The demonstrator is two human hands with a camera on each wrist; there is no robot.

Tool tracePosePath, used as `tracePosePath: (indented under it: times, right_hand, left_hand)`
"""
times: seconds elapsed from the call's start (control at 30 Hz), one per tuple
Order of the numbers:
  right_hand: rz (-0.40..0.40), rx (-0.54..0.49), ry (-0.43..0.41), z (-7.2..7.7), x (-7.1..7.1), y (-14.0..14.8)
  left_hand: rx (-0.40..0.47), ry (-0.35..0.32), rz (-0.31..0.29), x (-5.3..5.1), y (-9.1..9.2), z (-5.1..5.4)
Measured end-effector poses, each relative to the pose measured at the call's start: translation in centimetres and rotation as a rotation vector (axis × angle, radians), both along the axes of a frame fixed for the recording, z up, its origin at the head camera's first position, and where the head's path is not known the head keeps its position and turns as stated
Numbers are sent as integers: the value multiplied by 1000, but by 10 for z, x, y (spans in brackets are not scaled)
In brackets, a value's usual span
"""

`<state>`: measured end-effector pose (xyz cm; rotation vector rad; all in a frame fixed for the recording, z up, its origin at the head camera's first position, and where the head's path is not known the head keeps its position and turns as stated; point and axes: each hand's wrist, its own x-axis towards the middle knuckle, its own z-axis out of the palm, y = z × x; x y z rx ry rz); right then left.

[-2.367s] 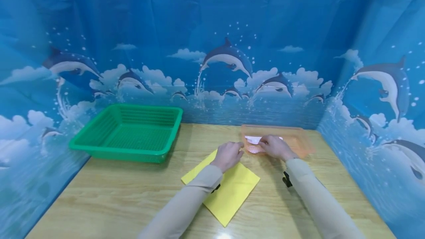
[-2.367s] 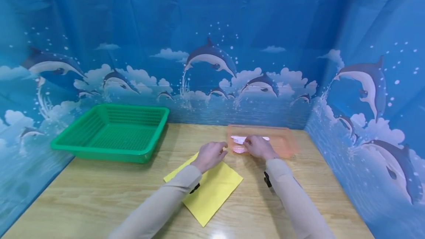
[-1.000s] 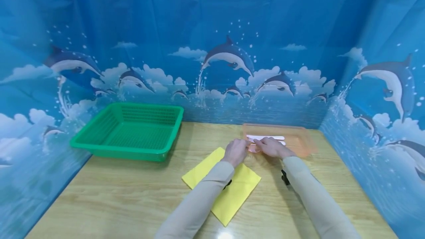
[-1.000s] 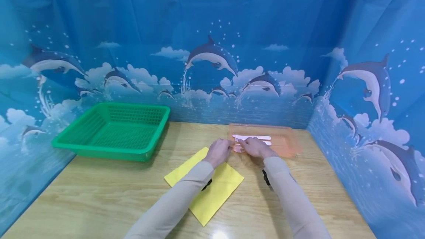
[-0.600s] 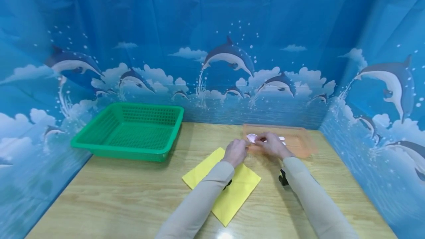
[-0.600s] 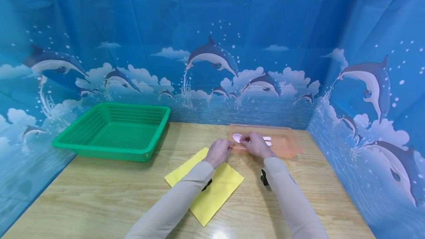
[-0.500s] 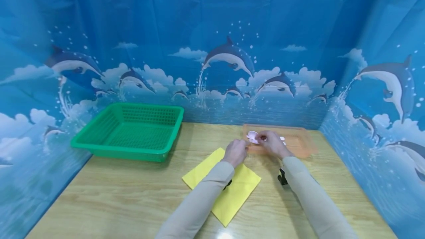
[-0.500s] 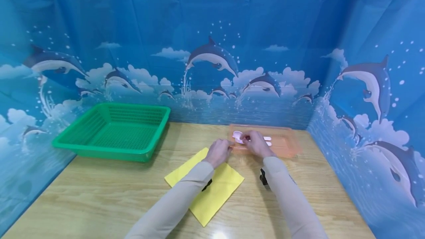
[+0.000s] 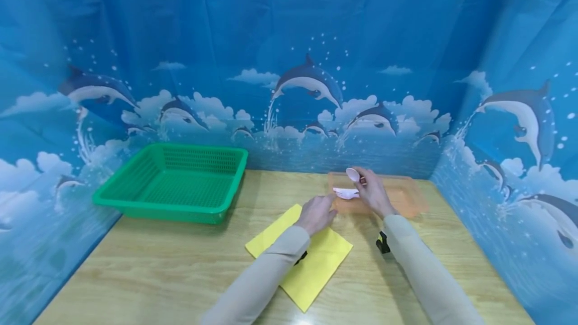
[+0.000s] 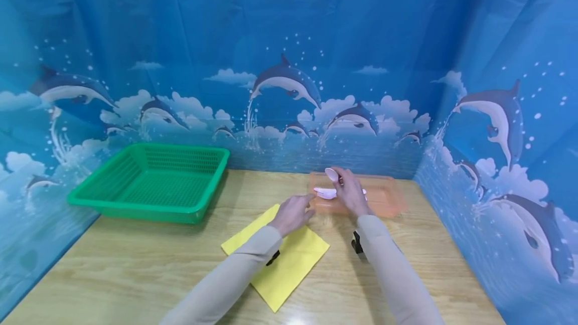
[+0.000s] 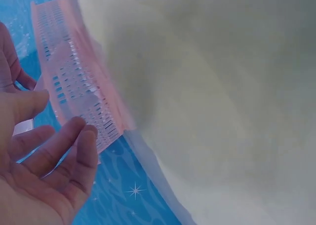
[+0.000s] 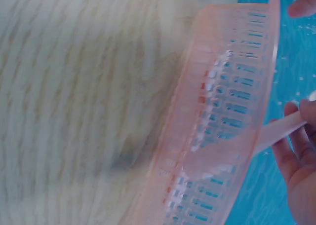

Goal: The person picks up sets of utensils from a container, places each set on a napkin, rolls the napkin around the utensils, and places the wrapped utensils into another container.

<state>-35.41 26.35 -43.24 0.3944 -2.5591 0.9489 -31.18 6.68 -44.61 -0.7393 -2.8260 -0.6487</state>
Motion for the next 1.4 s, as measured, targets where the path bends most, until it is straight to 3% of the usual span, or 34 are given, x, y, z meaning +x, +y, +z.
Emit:
tracePosePath:
  times: [0.13, 0.3, 0.57, 0.77, 0.93, 1.1, 1.4]
  right_hand:
    - [-39, -57, 2, 5, 0, -2]
    - [-75, -111, 5, 12, 3, -6]
    - [-101, -192, 68, 18, 6, -14]
    - [-93, -228, 196, 26, 10, -22]
    - [-91, -321, 278, 36, 13, -30]
    - [-75, -371, 258, 43, 17, -44]
    - [-56, -380, 170, 45, 22, -63]
  left_hand:
    - [16, -38, 2, 4, -6, 4]
    - [23, -40, -5, 6, -14, 9]
    - [49, -83, -30, 13, -26, 11]
    - [62, -107, -45, 19, -39, 13]
    - [50, -106, -74, 23, -53, 14]
    - [-2, -104, -83, 26, -70, 13]
    - [-55, -160, -107, 32, -96, 10]
